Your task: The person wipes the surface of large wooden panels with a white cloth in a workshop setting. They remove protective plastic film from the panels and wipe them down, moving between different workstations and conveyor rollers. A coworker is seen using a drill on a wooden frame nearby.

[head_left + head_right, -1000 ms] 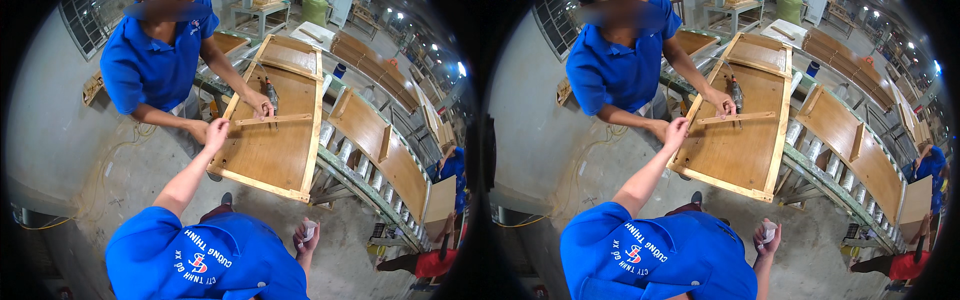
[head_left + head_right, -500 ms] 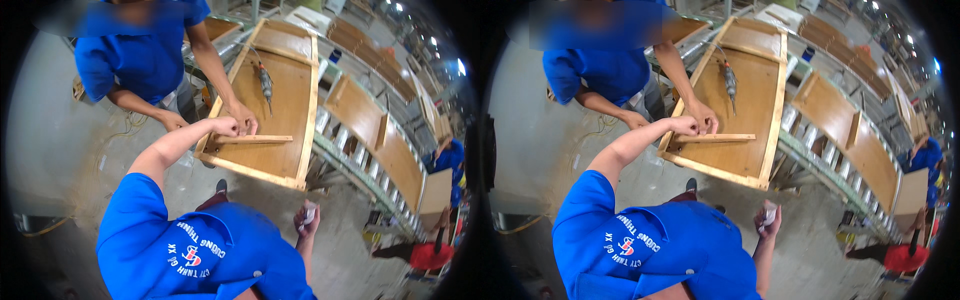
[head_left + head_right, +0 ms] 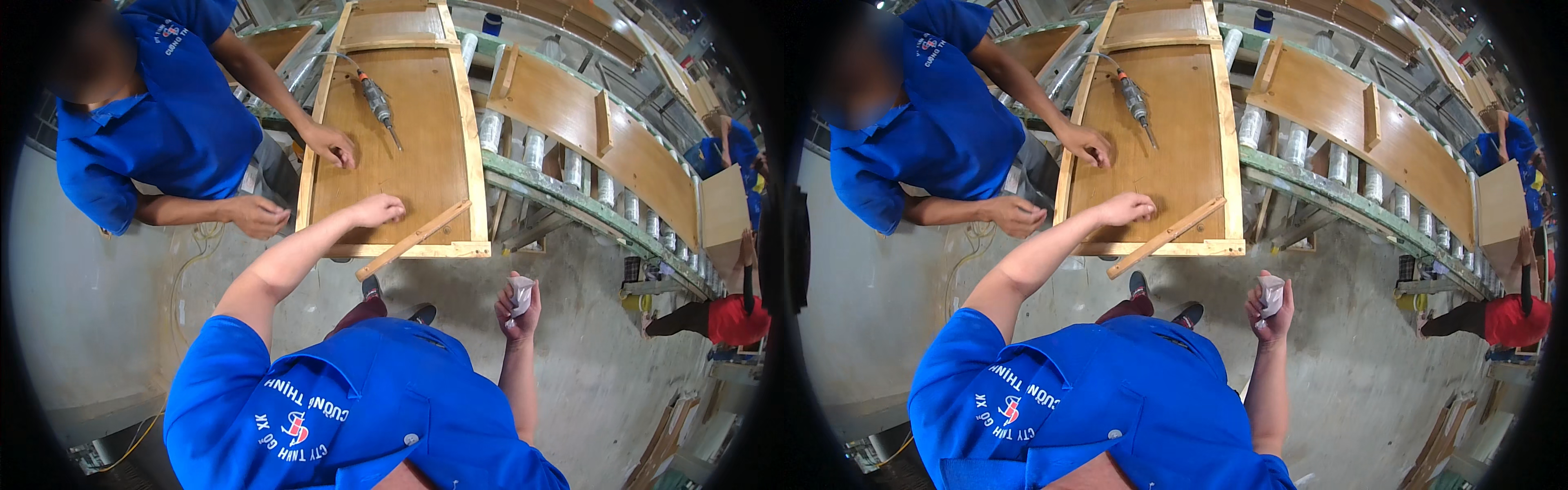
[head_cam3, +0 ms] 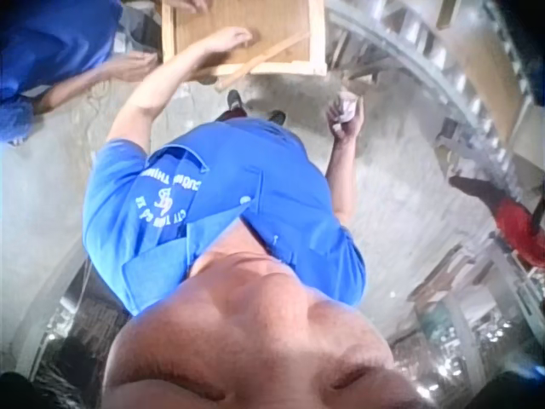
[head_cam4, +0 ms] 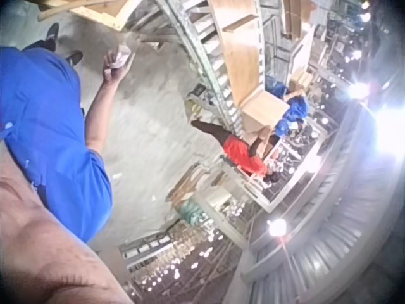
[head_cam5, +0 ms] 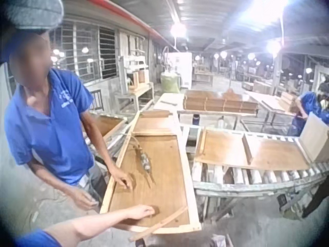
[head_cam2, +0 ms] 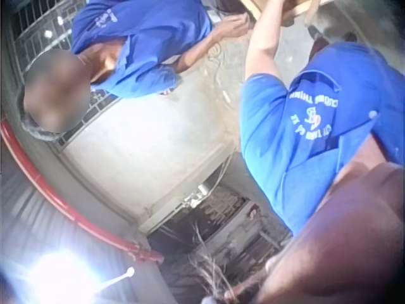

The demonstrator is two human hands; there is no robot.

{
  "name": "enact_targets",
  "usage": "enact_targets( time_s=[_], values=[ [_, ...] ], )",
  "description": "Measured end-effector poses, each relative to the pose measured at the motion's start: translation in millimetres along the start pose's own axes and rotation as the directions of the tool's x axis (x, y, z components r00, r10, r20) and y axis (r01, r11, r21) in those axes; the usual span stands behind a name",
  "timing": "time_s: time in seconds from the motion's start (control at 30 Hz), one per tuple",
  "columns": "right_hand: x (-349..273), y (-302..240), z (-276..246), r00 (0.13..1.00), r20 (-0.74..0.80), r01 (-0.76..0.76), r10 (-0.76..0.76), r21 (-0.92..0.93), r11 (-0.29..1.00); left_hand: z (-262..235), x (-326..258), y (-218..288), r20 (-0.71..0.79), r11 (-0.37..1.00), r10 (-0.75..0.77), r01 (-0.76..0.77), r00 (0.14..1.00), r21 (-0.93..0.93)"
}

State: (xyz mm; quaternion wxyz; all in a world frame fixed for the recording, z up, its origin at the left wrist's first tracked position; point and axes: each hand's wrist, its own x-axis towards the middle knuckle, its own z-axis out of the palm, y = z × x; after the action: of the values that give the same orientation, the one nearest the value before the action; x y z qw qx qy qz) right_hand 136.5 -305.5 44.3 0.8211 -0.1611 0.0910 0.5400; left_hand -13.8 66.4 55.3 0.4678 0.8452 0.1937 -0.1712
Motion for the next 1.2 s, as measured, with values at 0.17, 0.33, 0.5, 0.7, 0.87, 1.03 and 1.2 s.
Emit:
enact_targets(
  time_s=[0.17,0.33,0.5,0.7,0.87,1.03,1.2],
  values=[
    [-34.1,1.9,-31.6,0.992,-0.109,0.068,-0.066,0.015,0.998,22.3,16.3,2.4,0.217,0.967,0.075,-0.018,0.973,-0.254],
    [-36.9,-1.4,-33.6,0.994,-0.095,0.050,-0.052,-0.025,0.998,28.5,36.3,7.6,0.437,0.885,-0.180,0.339,0.881,-0.320],
    [-14.7,-9.6,-12.6,0.999,-0.010,0.039,-0.040,-0.076,0.996,11.4,31.5,2.7,0.290,0.901,-0.194,0.287,0.937,-0.324],
    [-15.8,-24.4,-7.4,0.995,0.070,0.073,-0.067,-0.082,0.994,-66.2,6.6,77.9,0.202,0.778,0.030,0.104,0.979,-0.620],
    [-4.7,-18.2,-3.5,0.999,-0.009,0.045,-0.046,-0.073,0.996,-96.6,-28.9,104.5,-0.077,0.400,0.179,-0.144,0.981,-0.905],
    [-1.0,-19.7,-0.1,1.000,0.002,0.022,-0.021,-0.079,0.997,-76.0,-23.6,119.9,-0.230,0.390,0.310,-0.344,0.923,-0.854],
    [-1.8,-27.2,-2.3,0.998,0.062,0.030,-0.022,-0.128,0.991,-60.2,-8.0,112.9,-0.315,0.589,0.177,-0.357,0.932,-0.725]
  ],
)
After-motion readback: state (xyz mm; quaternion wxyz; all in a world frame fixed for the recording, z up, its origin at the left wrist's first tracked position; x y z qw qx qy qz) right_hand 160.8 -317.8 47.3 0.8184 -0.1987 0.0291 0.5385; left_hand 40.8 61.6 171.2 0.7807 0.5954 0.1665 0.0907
